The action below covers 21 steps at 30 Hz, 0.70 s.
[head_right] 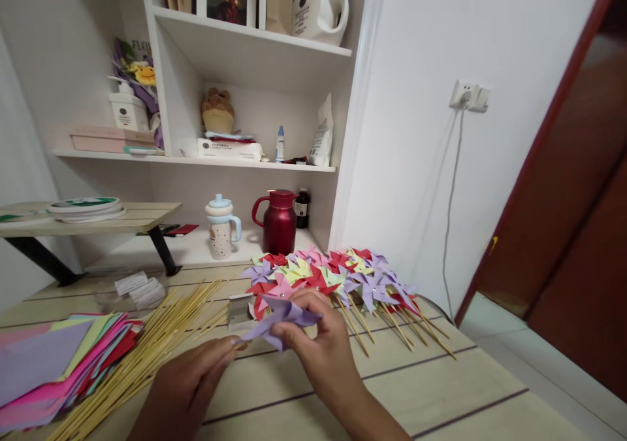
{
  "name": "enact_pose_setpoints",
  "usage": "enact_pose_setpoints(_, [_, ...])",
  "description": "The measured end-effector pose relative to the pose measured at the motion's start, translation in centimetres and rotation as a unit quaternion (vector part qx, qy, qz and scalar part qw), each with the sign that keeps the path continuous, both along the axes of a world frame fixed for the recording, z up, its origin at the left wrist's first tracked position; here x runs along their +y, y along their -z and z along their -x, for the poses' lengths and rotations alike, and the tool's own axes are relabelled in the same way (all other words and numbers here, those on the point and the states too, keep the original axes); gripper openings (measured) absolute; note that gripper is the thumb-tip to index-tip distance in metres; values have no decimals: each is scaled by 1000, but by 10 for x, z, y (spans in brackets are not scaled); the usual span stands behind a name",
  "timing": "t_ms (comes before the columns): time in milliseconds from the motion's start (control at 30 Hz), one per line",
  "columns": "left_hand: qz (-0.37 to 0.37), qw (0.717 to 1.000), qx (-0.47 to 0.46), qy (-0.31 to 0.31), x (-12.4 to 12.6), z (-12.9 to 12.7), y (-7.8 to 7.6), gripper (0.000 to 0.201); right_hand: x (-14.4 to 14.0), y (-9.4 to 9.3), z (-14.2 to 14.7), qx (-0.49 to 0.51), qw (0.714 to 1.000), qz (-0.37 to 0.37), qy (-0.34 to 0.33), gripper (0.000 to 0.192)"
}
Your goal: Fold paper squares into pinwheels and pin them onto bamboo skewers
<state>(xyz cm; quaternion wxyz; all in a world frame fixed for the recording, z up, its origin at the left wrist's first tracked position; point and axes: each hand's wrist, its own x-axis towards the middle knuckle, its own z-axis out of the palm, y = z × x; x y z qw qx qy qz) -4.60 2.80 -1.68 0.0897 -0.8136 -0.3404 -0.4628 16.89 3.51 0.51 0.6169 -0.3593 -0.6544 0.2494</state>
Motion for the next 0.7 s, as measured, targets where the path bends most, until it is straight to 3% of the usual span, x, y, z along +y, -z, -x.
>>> enact_pose_setpoints(100, [194, 978, -73, 35, 1, -5, 3, 22, 7, 7, 0, 18, 997, 72, -12, 16])
enact_pose_setpoints(200, [370, 916, -139, 68, -3, -10, -3, 28, 10, 9, 0, 44, 992, 115, -29, 20])
enact_pose_setpoints(300, [488, 845, -205, 82, -8, -15, -9, 33, 10, 8, 0, 54, 992, 110, -15, 30])
enact_pose_setpoints(400, [552, 787, -258, 99, -11, -19, -9, 39, 9, 6, 0, 44, 995, 86, -11, 43])
enact_pose_setpoints(467, [572, 765, -275, 108, -11, -21, -7, 42, 9, 5, -1, 52, 995, 79, -19, 46])
enact_pose_setpoints(700, [618, 673, -379, 146, -3, -21, 5, 49, 14, 10, -1, 133, 989, 61, -29, 40])
